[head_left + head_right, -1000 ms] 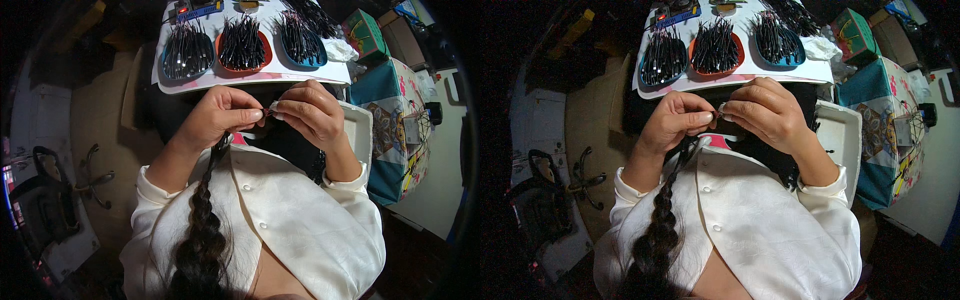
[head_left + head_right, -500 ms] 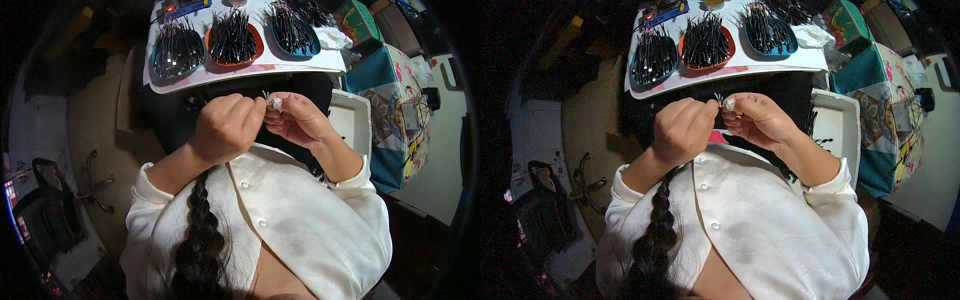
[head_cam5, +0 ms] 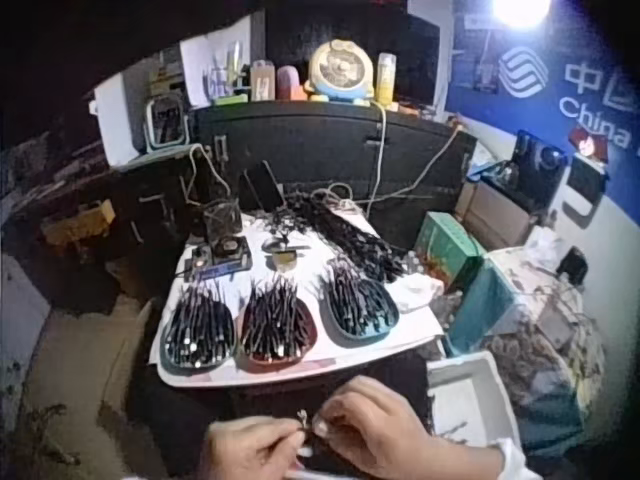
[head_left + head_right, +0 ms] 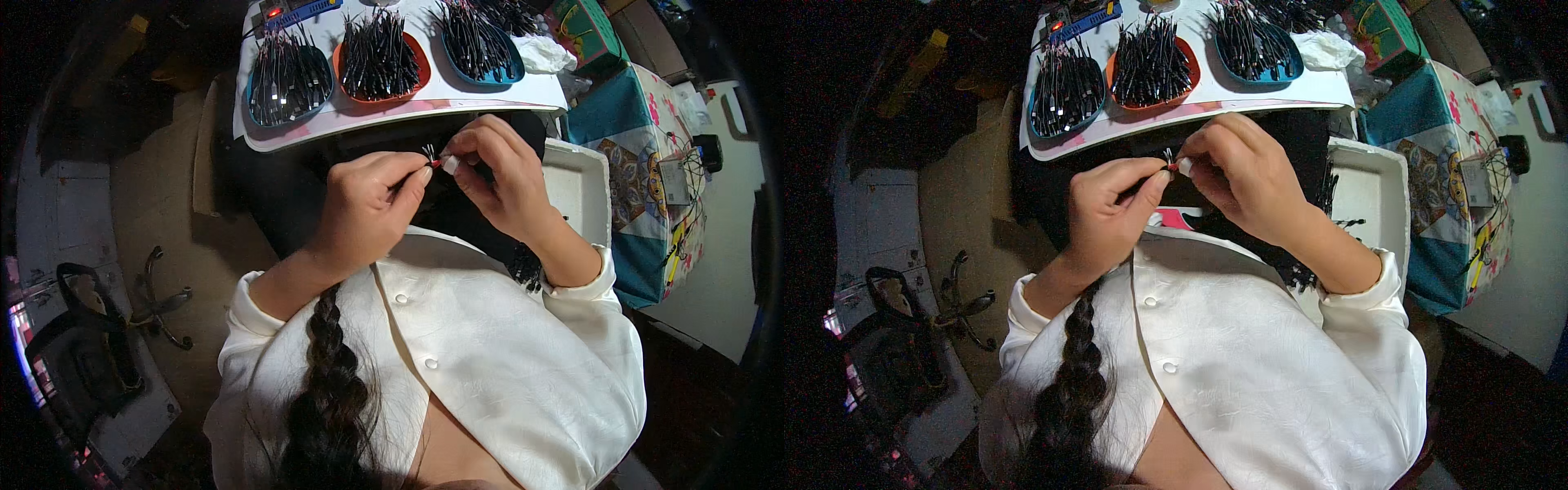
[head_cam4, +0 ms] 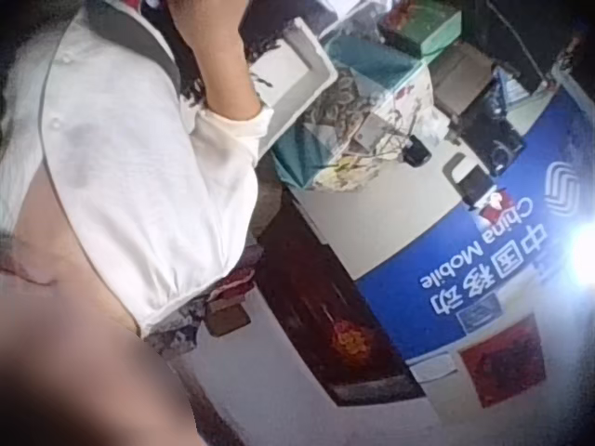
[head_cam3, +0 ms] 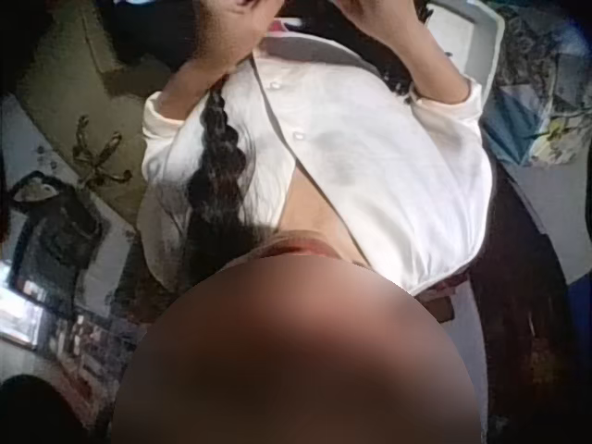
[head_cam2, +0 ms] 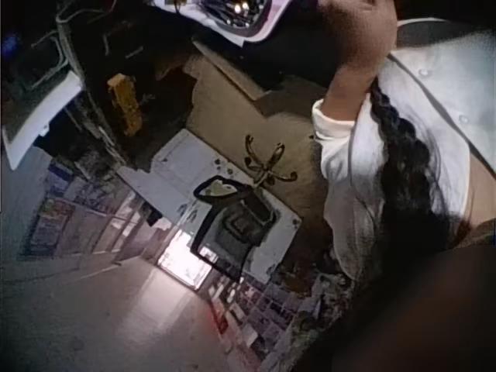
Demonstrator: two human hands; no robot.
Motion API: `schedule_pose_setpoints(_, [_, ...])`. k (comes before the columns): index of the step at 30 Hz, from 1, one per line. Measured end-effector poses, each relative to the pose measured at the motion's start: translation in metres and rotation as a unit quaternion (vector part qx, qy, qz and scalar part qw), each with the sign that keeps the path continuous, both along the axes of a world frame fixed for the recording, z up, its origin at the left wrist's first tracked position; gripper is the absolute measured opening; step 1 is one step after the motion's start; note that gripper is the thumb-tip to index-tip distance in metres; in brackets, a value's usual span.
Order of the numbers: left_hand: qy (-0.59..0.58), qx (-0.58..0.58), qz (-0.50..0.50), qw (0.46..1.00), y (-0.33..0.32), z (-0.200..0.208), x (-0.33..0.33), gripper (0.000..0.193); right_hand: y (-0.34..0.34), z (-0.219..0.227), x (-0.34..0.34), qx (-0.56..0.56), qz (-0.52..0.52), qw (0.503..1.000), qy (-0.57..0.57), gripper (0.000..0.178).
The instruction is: The person sits on the floor and repeatedly picks up thin black wire-like components, attaches small white cylindrical pieces to their ends, and places the finished items into a white tray. The person also briefly uses a small handheld tool on the table.
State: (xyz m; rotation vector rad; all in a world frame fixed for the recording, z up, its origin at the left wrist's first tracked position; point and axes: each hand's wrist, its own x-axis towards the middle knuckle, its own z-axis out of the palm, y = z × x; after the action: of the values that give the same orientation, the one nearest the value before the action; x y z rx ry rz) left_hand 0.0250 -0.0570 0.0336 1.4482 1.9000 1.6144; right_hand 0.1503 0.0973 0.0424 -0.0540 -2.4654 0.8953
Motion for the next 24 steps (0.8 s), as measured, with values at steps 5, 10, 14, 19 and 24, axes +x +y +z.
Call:
schedule_pose_setpoints(5, [0.292, 0.052, 0.016, 0.955, 0.005, -0.003, 0.000, 0.006, 0.005, -0.018, 0.000, -0.753, 0.129, 0.621, -0.177, 0.018])
schedule_pose_setpoints(10, [-0.071, -0.013, -0.045, 0.996, 0.000, -0.001, -0.006, 0.010, 0.004, -0.010, 0.003, -0.335, 0.029, 0.941, -0.020, 0.020])
schedule_pose_setpoints(14, [-0.266, -0.063, -0.093, 0.957, -0.005, 0.000, -0.007, 0.012, 0.016, 0.005, 0.003, 0.135, 0.058, 0.986, 0.081, 0.025])
schedule_pose_setpoints(19, [-0.275, -0.049, -0.113, 0.953, -0.004, 0.002, -0.005, 0.010, 0.016, 0.008, 0.000, 0.221, 0.093, 0.965, 0.109, 0.026])
schedule_pose_setpoints(24, [0.084, 0.029, -0.061, 0.994, -0.005, -0.001, -0.005, 0.011, -0.013, -0.004, 0.006, -0.369, 0.070, 0.927, -0.005, 0.011])
